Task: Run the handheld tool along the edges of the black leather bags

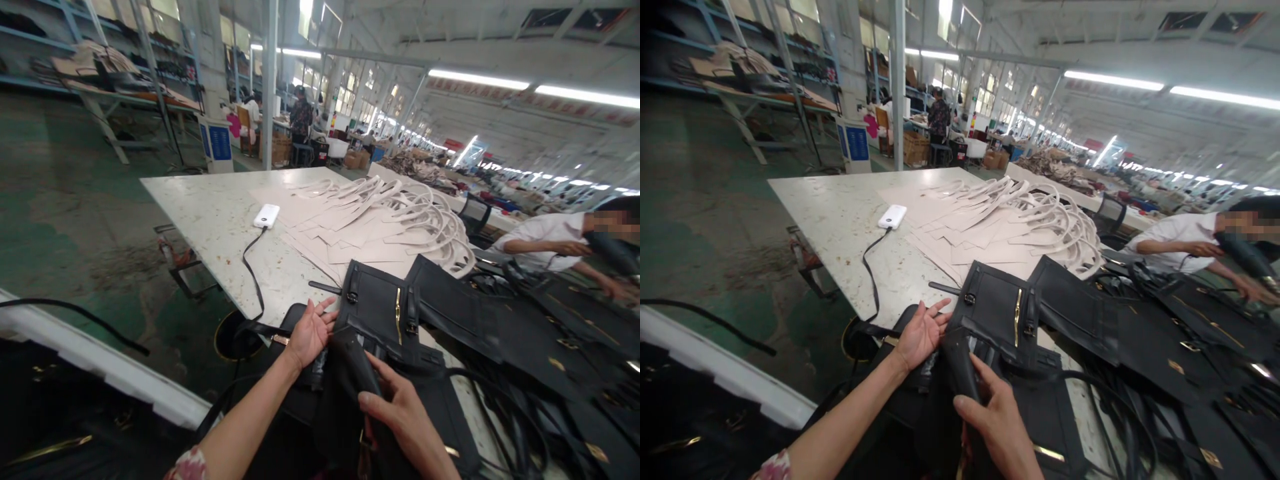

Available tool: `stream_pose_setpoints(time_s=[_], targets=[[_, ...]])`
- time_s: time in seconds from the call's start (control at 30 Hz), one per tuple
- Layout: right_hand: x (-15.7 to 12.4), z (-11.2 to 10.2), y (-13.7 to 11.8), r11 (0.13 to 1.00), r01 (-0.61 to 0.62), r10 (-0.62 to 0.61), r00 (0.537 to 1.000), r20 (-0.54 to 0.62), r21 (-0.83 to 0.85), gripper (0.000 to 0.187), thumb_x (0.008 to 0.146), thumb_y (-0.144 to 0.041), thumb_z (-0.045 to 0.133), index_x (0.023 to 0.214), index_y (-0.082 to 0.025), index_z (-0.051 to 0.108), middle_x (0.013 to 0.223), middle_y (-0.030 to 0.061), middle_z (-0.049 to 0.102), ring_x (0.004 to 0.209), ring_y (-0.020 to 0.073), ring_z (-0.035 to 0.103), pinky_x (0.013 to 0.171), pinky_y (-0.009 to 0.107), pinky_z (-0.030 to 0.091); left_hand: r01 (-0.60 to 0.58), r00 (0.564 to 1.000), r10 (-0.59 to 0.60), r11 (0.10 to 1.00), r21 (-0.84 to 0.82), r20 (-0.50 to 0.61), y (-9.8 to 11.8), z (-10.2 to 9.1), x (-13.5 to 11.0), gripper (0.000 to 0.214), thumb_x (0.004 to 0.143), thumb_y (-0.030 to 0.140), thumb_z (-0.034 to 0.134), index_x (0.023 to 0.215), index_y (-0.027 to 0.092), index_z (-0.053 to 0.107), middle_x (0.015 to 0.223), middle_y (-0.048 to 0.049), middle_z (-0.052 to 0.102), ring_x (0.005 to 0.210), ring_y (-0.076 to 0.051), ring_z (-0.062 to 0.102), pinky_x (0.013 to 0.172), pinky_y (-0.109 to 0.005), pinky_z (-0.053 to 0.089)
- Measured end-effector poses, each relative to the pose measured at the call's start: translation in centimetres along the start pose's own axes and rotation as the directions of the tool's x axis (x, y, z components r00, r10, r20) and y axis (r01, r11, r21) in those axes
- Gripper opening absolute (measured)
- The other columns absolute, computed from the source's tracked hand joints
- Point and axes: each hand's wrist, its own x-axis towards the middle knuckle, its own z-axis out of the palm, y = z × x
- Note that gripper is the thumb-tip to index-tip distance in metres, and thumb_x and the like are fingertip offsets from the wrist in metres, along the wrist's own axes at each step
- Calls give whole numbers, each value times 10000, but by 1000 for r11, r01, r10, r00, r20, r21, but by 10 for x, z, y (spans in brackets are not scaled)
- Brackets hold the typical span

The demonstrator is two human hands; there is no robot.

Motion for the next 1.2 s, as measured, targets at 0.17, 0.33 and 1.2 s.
stream_pose_setpoints(time_s=[0.17,0.33,1.2], targets=[[15,20,0,1000,19,-19,995,-98,-7,652,688,-277,644,1260,-167,352,547,-48,561,365,103,489,333,207,409,-10,1000,11,1000,8,-22,0,0,-2,529,831,517,305,1191,135,372,931,-125,585,754,-183,585,682,-311,446],[16,10,-5,995,94,-87,971,-224,18,663,714,-295,624,1280,-173,302,530,-66,548,386,95,480,355,198,422,6,999,-4,999,34,-51,-3,-3,-3,455,846,473,321,1128,131,424,886,-115,596,764,-185,589,673,-319,458],[24,-17,9,960,139,-95,978,-187,242,633,695,-272,628,1238,-146,328,527,-40,572,342,104,498,305,199,428,34,989,25,922,387,-146,-6,9,-2,440,701,138,600,1123,178,484,880,-50,621,737,-131,583,669,-235,453]])
